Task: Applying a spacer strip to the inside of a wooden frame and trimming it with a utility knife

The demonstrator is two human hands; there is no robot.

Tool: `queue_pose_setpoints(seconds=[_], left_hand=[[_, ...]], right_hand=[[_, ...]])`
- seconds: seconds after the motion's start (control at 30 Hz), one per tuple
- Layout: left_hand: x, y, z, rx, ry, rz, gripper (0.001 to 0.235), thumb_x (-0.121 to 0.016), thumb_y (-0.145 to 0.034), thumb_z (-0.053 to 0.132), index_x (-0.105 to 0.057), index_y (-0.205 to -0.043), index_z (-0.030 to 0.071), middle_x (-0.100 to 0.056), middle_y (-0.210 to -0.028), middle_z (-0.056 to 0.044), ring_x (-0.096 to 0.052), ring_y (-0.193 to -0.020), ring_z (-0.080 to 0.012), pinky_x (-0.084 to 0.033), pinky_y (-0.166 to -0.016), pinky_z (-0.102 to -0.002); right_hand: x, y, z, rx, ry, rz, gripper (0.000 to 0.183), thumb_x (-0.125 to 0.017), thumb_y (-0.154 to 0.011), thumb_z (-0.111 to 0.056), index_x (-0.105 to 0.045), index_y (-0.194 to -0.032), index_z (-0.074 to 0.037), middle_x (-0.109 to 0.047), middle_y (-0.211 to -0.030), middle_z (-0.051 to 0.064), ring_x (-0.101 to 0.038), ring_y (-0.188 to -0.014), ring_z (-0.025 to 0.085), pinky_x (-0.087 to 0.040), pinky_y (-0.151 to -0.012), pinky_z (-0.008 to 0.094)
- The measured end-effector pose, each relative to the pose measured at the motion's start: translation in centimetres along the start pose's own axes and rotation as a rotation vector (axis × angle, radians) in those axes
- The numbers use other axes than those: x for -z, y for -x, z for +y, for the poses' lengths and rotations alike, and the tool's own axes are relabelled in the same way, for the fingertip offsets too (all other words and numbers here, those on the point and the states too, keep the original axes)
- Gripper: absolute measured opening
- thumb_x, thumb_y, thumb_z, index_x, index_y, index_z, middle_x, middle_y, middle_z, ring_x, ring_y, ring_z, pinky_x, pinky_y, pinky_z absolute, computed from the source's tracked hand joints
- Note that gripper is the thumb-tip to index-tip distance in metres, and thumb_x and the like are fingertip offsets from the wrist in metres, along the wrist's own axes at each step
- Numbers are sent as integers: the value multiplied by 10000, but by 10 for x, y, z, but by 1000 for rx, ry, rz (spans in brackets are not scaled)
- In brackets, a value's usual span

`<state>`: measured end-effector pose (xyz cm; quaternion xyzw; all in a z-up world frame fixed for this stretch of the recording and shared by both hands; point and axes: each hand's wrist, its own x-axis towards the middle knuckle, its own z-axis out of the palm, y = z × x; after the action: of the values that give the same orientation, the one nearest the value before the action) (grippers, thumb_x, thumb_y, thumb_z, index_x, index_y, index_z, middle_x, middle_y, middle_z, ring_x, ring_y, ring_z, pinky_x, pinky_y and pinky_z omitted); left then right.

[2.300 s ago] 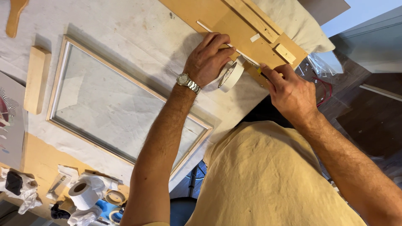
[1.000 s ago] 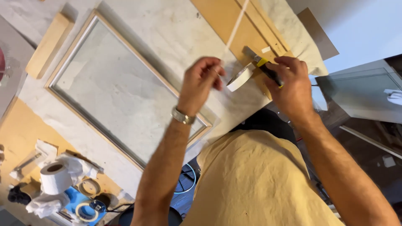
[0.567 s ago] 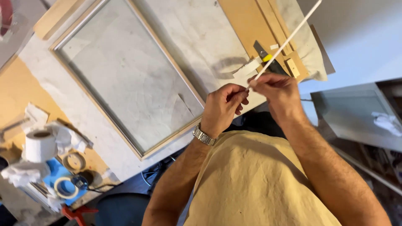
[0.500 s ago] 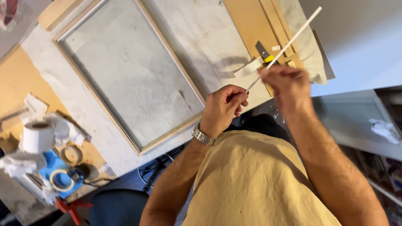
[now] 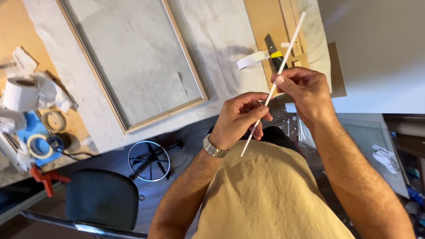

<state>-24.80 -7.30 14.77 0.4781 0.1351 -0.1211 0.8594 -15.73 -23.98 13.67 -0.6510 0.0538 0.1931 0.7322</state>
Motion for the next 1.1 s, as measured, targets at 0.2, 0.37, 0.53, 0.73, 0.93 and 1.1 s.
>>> queue_pose_setpoints(seconds=[0.2,0.37,0.53,0.73,0.93,1.1], left_hand=[[-15,14,-22,-77,-35,181,325,-678,-975,42,-629,-1264,-99,-695,-851,-296,-695,-480,-269,-621,-387,-367],[-22,26,-13,-99,-103,261,342,-685,-950,42,-647,-1268,-78,-702,-854,-296,-689,-469,-258,-620,-383,-360],[-9,34,-11,-147,-89,246,340,-691,-949,36,-647,-1259,-96,-698,-833,-299,-688,-468,-255,-620,-376,-354],[16,44,0,-161,-42,216,336,-684,-953,25,-640,-1255,-117,-696,-812,-290,-689,-472,-254,-617,-380,-352],[53,57,18,-153,17,199,340,-669,-948,6,-626,-1253,-138,-683,-809,-283,-678,-464,-249,-604,-381,-355],[77,64,35,-159,29,184,336,-680,-936,-7,-629,-1237,-149,-676,-794,-271,-674,-452,-248,-595,-373,-347]], right_hand=[[18,6,-10,792,692,-96,144,-899,-951,26,-792,-1048,20,-714,-962,156,-712,-811,291,-588,-745,377],[13,8,1,973,751,-236,106,-862,-924,-28,-841,-1002,-97,-761,-1013,69,-717,-921,259,-590,-830,366],[-5,12,-7,1034,750,-277,89,-848,-918,-25,-830,-982,-84,-761,-1005,80,-716,-901,276,-589,-804,381],[-37,20,-7,1047,762,-265,64,-818,-933,-8,-817,-981,-50,-754,-1005,108,-711,-889,308,-585,-773,395],[-80,25,-1,1054,817,-233,81,-811,-929,-21,-817,-994,-69,-759,-1016,84,-705,-869,285,-581,-733,383],[-108,27,2,1064,837,-198,97,-833,-917,-31,-826,-998,-86,-762,-1012,74,-711,-853,263,-578,-689,355]])
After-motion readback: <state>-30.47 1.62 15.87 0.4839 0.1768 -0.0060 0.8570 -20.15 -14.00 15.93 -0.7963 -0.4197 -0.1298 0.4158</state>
